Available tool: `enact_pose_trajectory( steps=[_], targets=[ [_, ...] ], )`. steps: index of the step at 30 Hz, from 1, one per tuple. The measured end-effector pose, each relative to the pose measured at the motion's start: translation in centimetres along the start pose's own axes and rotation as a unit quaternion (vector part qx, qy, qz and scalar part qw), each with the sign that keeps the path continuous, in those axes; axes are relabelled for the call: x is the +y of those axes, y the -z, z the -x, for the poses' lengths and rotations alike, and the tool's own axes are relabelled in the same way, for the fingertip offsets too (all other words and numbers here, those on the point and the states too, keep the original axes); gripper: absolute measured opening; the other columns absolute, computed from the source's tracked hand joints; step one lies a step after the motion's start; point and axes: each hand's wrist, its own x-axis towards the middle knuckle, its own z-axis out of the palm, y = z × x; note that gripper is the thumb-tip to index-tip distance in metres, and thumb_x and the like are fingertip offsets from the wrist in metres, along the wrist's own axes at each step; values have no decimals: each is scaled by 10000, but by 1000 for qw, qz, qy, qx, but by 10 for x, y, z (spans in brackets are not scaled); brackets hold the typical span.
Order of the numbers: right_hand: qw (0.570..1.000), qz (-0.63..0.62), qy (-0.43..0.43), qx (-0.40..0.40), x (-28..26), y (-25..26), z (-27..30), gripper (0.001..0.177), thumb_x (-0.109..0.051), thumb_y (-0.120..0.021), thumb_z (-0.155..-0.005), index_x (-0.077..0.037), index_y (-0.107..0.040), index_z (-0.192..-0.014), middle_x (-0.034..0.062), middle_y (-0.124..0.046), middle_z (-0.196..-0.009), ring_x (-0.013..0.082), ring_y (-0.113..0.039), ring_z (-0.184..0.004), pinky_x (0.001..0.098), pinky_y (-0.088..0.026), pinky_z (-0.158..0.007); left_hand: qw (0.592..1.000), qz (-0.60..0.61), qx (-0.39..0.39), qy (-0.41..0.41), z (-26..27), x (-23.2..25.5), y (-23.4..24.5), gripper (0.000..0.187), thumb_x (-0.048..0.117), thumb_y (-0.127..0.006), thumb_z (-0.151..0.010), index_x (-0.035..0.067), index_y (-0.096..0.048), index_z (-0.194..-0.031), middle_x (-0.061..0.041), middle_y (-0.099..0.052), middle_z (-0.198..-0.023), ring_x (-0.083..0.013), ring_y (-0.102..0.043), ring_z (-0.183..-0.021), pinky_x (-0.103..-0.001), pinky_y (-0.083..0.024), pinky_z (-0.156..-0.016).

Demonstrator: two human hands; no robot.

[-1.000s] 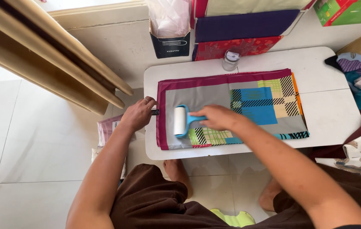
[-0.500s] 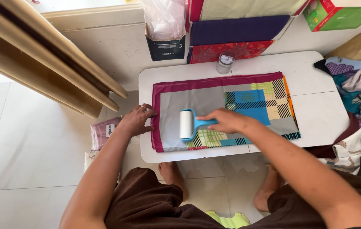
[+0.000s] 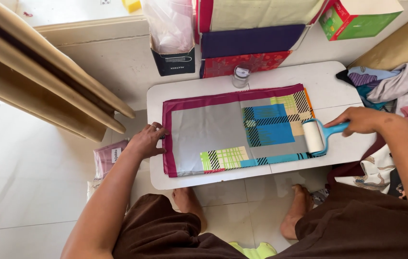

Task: Folding a patterned cloth and cleaning it with a lint roller.

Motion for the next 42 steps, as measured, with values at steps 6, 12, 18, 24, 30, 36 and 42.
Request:
enact_pose_trajectory(
  steps=[6,12,18,24,30,36,42],
  targets=[
    [997,-18,12,72,-25,19,9,598,-152,-823,-825,-473,-744,-1324,22,-730,-762,165,-553,-610,278,-472,-605,999,11,-22,21,0,4,5,655,335,-907,-728,282,-605,-1306,12,-505,-1443,-241,-559,-1253,-435,-552,-1011],
    [994,19,79,78,-130,29,-6,589,-191,-691,-905,-477,-612,-1414,-11,-678,-1392,232,-733,-1102,353,-560,-1005,999,14,-25,24,-1,0,8,668,345,-916,-723,277,-605,-1310,-2,-490,-1474,-271,-512,-1311,-460,-525,-1046],
    [982,22,176,66,-275,36,-13,475,-266,-582,-1005,-439,-600,-1446,28,-734,-1228,228,-738,-790,373,-564,-772,998,59,-29,7,3,0,14,603,347,-879,-750,234,-605,-1275,-83,-502,-1390,-325,-549,-1305,-493,-595,-981],
    [952,10,282,117,-400,13,-56,526,-259,-594,-958,-447,-562,-1447,90,-704,-1220,317,-710,-1100,479,-601,-889,993,115,-16,5,4,-13,-1,619,383,-786,-821,141,-503,-1315,-147,-515,-1370,-366,-545,-1312,-547,-568,-1018],
    [941,44,291,165,-448,7,-58,561,-269,-620,-970,-476,-509,-1479,77,-685,-1152,297,-716,-1065,473,-601,-898,991,131,28,18,11,-5,-2,688,363,-805,-837,169,-340,-1304,-132,-571,-1287,-351,-563,-1270,-550,-548,-990],
    [937,-13,321,140,-394,26,-31,530,-185,-580,-984,-346,-542,-1488,237,-658,-1259,413,-640,-1219,502,-554,-998,992,118,31,14,5,-6,-8,752,346,-881,-775,198,-379,-1314,-110,-529,-1312,-371,-529,-1307,-569,-527,-1008],
    [967,-3,234,98,-285,64,9,496,-134,-541,-1010,-274,-575,-1484,283,-557,-1452,428,-503,-1400,522,-431,-1149,997,79,-1,16,7,0,4,664,363,-859,-797,271,-509,-1354,-86,-492,-1386,-350,-510,-1352,-550,-535,-1030]
  ],
)
